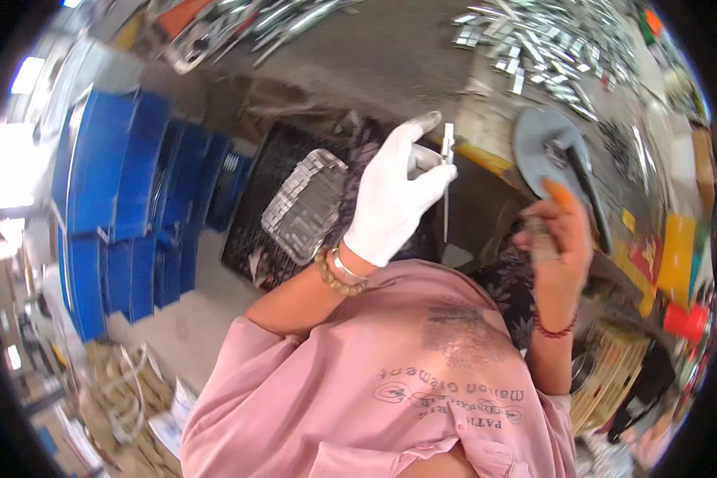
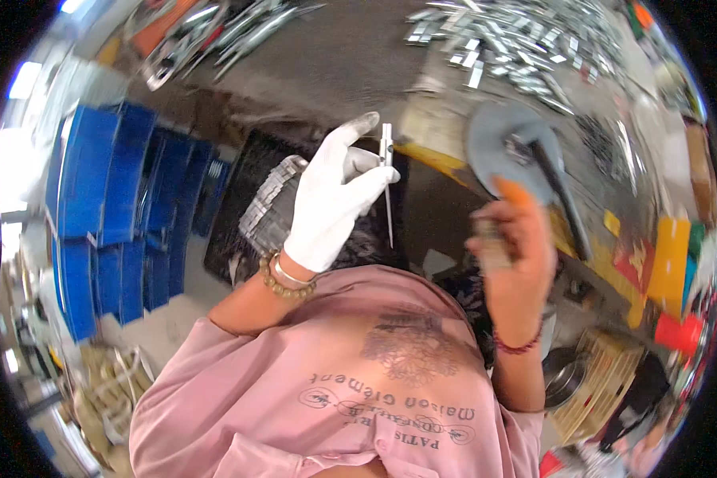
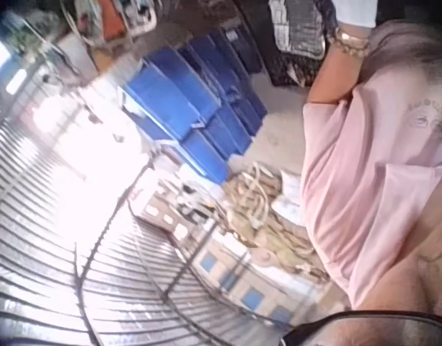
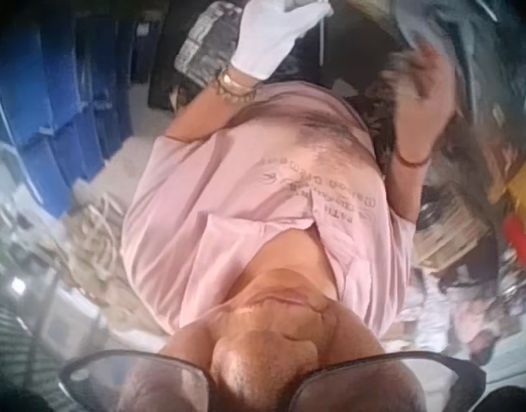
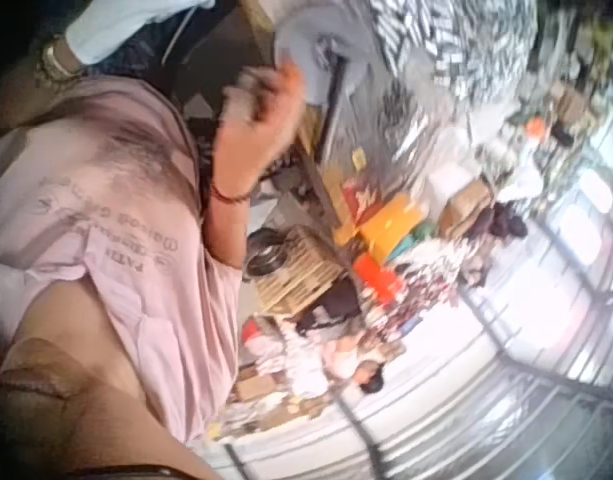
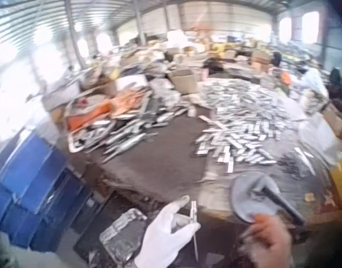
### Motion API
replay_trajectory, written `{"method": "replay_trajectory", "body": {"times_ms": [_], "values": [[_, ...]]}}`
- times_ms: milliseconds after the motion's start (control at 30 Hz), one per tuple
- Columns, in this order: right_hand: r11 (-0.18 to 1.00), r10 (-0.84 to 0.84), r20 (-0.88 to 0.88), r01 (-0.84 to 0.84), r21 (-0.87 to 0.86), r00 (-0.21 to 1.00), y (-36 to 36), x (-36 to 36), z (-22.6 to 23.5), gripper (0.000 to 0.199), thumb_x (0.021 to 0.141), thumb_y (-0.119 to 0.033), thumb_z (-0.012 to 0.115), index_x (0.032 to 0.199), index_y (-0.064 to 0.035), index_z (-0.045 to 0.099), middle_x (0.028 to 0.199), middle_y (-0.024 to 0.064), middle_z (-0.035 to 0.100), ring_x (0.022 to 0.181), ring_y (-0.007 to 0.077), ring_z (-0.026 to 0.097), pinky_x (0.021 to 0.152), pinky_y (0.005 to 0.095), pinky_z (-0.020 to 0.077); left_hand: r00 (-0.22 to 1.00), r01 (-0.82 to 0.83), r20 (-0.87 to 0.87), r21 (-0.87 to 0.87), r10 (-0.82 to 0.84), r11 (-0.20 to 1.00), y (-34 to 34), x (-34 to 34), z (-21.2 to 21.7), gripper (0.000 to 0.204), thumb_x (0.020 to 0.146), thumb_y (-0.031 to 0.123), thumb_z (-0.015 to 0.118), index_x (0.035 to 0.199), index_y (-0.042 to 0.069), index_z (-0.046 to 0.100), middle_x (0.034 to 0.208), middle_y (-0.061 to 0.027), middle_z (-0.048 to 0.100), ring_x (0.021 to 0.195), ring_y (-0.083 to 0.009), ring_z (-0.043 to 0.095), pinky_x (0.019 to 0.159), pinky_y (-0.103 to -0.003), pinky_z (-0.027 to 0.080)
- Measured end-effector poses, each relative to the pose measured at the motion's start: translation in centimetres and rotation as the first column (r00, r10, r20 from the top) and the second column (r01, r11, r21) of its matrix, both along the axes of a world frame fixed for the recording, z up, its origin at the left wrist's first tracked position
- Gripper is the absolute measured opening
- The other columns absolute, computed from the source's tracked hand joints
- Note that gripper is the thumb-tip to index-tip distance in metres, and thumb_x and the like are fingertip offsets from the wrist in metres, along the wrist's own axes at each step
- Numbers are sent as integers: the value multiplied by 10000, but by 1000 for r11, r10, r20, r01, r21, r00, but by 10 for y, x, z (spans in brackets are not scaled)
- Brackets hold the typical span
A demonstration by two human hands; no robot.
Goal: The person assembles metal hardware components by inserting small pins into metal brackets and tapping them into place with a hammer.
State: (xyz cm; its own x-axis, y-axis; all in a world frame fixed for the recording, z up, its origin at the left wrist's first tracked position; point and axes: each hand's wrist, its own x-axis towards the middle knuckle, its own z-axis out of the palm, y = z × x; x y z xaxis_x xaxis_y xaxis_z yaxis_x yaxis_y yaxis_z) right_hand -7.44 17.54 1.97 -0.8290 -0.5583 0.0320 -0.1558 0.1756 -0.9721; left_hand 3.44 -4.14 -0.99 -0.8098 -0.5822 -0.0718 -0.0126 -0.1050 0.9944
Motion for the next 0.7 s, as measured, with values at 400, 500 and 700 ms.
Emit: {"method": "replay_trajectory", "body": {"times_ms": [400,500,700], "values": [[985,-81,59,89,-146,995,7,-41,-19,442,1082,-114,568,1508,4,579,1014,53,686,635,53,592,525,198,444,574,-604,585,-169,573,779,-133,202,-223,593,918,122,803,1463,-17,615,1182,-149,758,1011,-198,730,895,-334,576],[984,-97,53,104,-145,994,8,-40,-18,438,1090,-131,564,1504,9,579,1007,56,685,629,60,586,520,204,441,575,-578,568,-227,589,784,-138,199,-234,593,904,127,811,1451,-8,626,1172,-161,756,1011,-202,730,904,-335,574],[981,-95,52,102,-166,994,8,-40,-19,435,1093,-135,572,1496,27,577,998,65,683,623,71,584,510,213,436,536,-459,565,-429,627,778,-150,188,-239,566,905,188,810,1417,4,653,1204,-209,765,1069,-270,753,952,-365,574]]}}
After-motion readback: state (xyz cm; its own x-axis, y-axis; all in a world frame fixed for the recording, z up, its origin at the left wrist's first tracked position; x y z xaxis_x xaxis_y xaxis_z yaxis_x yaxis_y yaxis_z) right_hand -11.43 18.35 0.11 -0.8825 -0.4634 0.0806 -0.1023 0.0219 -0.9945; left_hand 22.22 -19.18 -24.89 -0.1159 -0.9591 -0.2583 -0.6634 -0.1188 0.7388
